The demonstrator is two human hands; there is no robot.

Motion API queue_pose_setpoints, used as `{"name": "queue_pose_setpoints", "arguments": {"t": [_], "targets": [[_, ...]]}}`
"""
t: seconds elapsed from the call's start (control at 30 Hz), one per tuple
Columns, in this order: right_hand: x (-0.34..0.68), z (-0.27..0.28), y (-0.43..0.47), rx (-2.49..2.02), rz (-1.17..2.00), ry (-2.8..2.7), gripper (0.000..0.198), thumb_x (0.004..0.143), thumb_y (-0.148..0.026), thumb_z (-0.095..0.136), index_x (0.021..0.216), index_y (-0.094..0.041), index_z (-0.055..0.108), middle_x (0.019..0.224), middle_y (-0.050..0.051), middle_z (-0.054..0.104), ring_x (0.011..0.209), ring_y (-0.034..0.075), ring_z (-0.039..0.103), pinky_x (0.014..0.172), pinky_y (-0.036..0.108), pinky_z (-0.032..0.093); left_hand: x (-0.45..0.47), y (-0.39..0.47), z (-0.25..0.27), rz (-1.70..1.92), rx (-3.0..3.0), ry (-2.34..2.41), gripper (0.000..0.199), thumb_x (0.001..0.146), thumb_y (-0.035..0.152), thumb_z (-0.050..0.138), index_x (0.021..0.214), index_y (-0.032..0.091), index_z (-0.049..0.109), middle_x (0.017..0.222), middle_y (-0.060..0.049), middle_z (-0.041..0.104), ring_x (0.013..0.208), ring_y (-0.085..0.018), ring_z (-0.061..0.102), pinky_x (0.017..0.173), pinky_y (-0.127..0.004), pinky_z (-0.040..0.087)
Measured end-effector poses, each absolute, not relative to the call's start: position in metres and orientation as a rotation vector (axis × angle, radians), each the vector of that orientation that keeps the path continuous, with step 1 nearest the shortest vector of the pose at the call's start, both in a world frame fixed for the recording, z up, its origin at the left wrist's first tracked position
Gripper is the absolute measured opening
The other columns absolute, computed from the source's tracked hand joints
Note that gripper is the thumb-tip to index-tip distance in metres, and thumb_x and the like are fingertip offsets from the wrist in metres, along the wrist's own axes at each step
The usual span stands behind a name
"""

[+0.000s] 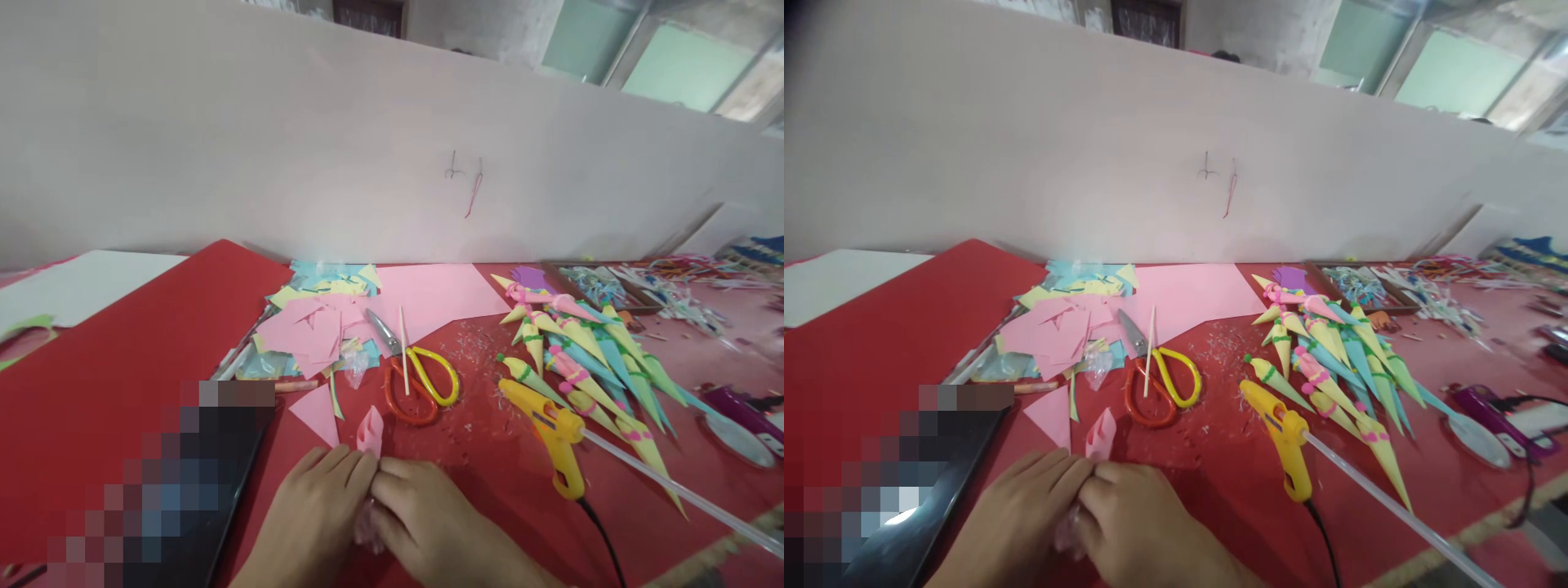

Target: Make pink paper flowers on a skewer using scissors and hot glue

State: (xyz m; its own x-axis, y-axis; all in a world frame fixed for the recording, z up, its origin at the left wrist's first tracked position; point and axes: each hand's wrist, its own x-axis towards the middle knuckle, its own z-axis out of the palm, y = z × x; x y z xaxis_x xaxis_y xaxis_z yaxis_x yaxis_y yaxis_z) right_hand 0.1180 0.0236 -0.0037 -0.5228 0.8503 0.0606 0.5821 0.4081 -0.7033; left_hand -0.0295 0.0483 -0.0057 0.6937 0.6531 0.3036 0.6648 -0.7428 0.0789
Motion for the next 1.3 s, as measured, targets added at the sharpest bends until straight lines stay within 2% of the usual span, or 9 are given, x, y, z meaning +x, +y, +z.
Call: {"name": "queue_pose_setpoints", "arguments": {"t": [0.2,0.43,0.6,0.73,0.83,0.93,1.03,1.1,1.3], "targets": [[0.125,0.01,0.023,-0.884,1.414,-1.808,0.026,0.087,-0.018,0.037,0.071,-0.016,0.057,0.076,-0.001,0.056,0.077,0.009,0.053,0.074,0.019,0.04,-0.031,0.051,0.0,-0.807,-2.877,-0.996,0.014,0.064,0.016,0.048,0.056,0.022,0.037,0.047,0.002,0.049,0.039,-0.014,0.044,0.04,-0.024,0.027],[0.13,0.002,0.028,-0.543,1.721,-0.905,0.025,0.083,-0.036,0.049,0.069,-0.017,0.055,0.058,-0.004,0.045,0.043,0.004,0.04,0.043,0.016,0.032,-0.038,0.056,0.01,-0.806,-2.799,-1.074,0.01,0.071,0.021,0.046,0.061,0.021,0.045,0.049,0.001,0.052,0.042,-0.015,0.047,0.042,-0.024,0.029],[0.14,0.007,0.038,-0.582,1.555,-0.628,0.013,0.076,-0.032,0.06,0.078,-0.019,0.063,0.078,0.0,0.057,0.063,0.007,0.054,0.056,0.018,0.044,-0.054,0.065,0.005,-0.441,-2.663,-1.416,0.021,0.08,0.029,0.041,0.064,0.02,0.052,0.055,-0.003,0.059,0.049,-0.02,0.055,0.046,-0.028,0.034],[0.137,-0.002,0.039,-0.853,1.516,-0.863,0.012,0.077,-0.026,0.059,0.083,-0.017,0.064,0.076,0.002,0.063,0.07,0.01,0.058,0.068,0.022,0.046,-0.067,0.07,-0.003,-0.314,-2.533,-1.626,0.029,0.079,0.028,0.037,0.096,0.017,0.056,0.091,-0.013,0.065,0.079,-0.028,0.061,0.062,-0.036,0.044],[0.134,-0.006,0.038,-0.933,1.454,-0.944,0.01,0.074,-0.022,0.062,0.082,-0.018,0.059,0.075,0.0,0.064,0.069,0.01,0.06,0.068,0.022,0.047,-0.074,0.073,-0.013,-0.304,-2.489,-1.692,0.039,0.078,0.029,0.037,0.112,0.016,0.051,0.1,-0.016,0.063,0.09,-0.031,0.059,0.072,-0.043,0.044],[0.132,-0.003,0.035,-0.944,1.419,-0.971,0.02,0.072,-0.021,0.064,0.088,-0.021,0.053,0.076,-0.003,0.063,0.067,0.009,0.061,0.065,0.021,0.048,-0.072,0.074,-0.015,-0.507,-2.544,-1.719,0.048,0.075,0.036,0.044,0.118,0.016,0.048,0.115,-0.017,0.056,0.107,-0.034,0.049,0.087,-0.049,0.039],[0.128,0.002,0.03,-1.024,1.28,-1.122,0.006,0.078,-0.022,0.056,0.084,-0.02,0.054,0.075,-0.001,0.064,0.068,0.01,0.061,0.064,0.021,0.048,-0.063,0.065,-0.005,-0.854,-2.769,-1.841,0.051,0.077,0.041,0.046,0.124,0.024,0.042,0.125,-0.01,0.049,0.118,-0.031,0.04,0.096,-0.05,0.033],[0.124,0.004,0.026,-1.052,1.109,-1.309,0.004,0.08,-0.021,0.054,0.08,-0.019,0.057,0.073,0.0,0.065,0.068,0.01,0.061,0.064,0.021,0.048,-0.054,0.052,0.004,-0.941,-2.895,-1.873,0.047,0.082,0.044,0.036,0.127,0.029,0.038,0.124,-0.004,0.052,0.112,-0.025,0.049,0.09,-0.042,0.044],[0.104,0.008,0.017,-0.898,0.24,-1.808,0.011,0.081,-0.018,0.052,0.085,-0.017,0.062,0.084,0.005,0.067,0.082,0.014,0.059,0.074,0.025,0.048,-0.027,0.029,0.008,-1.608,-2.983,-2.493,0.043,0.083,0.05,0.032,0.109,0.026,0.058,0.102,-0.001,0.066,0.098,-0.023,0.058,0.079,-0.034,0.052]]}}
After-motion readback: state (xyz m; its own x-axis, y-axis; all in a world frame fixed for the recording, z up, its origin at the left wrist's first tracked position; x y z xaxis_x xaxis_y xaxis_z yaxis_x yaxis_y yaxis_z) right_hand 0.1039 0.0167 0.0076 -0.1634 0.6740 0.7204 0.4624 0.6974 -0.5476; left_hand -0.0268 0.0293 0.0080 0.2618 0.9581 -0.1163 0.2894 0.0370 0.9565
